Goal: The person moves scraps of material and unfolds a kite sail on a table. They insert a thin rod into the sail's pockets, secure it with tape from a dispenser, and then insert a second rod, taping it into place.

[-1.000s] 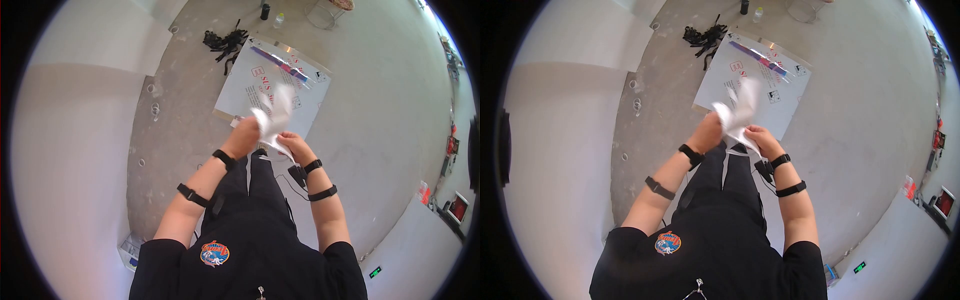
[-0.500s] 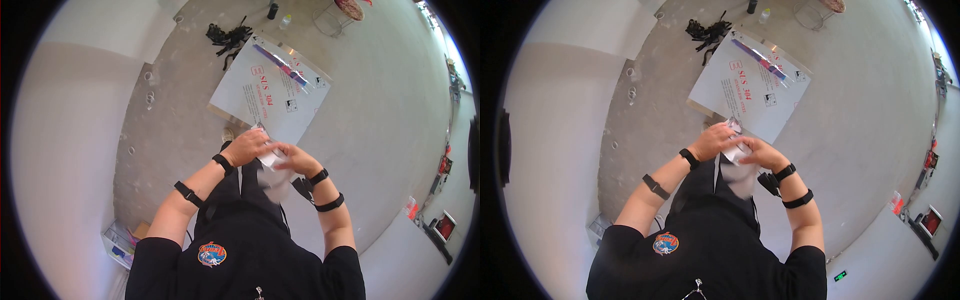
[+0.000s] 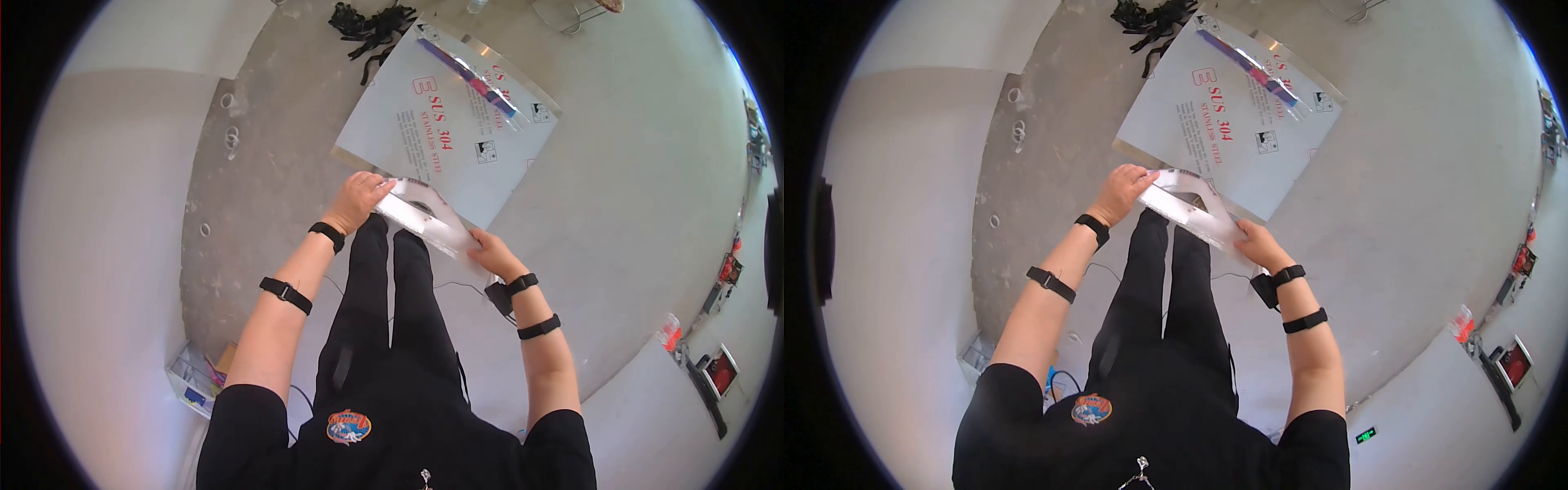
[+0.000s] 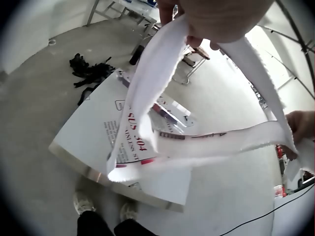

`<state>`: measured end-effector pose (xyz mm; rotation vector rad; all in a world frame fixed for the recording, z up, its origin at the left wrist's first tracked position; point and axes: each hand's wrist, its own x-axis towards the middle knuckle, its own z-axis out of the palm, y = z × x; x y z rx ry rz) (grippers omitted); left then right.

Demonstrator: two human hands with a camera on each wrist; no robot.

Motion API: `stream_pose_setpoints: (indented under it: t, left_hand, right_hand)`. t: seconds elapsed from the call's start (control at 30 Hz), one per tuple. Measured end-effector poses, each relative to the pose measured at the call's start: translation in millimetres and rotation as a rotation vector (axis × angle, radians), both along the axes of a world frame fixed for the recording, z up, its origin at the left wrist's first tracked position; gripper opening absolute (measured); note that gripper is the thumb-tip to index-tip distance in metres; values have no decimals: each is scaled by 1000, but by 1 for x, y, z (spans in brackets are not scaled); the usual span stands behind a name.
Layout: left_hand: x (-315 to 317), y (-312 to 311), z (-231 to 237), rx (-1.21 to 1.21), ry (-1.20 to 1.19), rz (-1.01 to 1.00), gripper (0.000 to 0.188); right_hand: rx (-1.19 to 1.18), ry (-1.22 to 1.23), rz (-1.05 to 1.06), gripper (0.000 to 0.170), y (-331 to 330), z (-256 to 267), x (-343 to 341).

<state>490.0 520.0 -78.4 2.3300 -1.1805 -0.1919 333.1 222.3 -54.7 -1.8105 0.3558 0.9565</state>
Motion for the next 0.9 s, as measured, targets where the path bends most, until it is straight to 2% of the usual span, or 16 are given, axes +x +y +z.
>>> stream_pose_setpoints:
  t: [0.1,0.23,0.3,0.33,0.37,0.4,0.47,0.5,0.53,0.57,0.63,0.7,0.83,0.9]
  left_hand:
    - [21,5,-31,95,-34,-7,37]
    - [36,10,-90,193,-149,-74,37]
    - [43,10,-122,345,-79,-115,52]
    - [42,10,-138,346,-80,-120,52]
    - [40,5,-152,413,-133,-109,61]
    - [37,1,-166,480,-187,-98,70]
    - [20,-5,-186,532,-138,-54,77]
    - [11,-9,-188,579,-88,-5,85]
    - [2,-12,-185,529,-24,25,77]
    - [-8,-13,-176,526,-18,23,77]
    - [-25,-13,-160,356,209,126,61]
    - [-41,-1,-147,346,204,153,59]
    - [-70,45,-104,400,475,466,56]
    - [-84,78,-85,421,534,598,54]
  right_hand:
    - [-72,-84,-40,37,1,-62,10]
    - [-188,-68,47,35,-3,-146,22]
    - [-217,-28,66,35,-4,-181,23]
    - [-351,-98,27,35,-3,-198,20]
    - [-484,-169,-10,34,-4,-213,20]
    - [-483,-169,-13,34,-7,-226,19]
    - [-776,-299,-143,32,-8,-242,9]
    - [-777,-291,-145,32,-6,-248,1]
    - [-665,-178,-210,29,-2,-249,-11]
    - [-553,-68,-274,27,1,-247,-22]
    - [-478,-96,-205,22,10,-241,-52]
    - [-441,-55,-132,19,17,-224,-82]
    - [-434,39,-125,17,24,-202,-149]
    - [-402,161,-163,17,22,-186,-168]
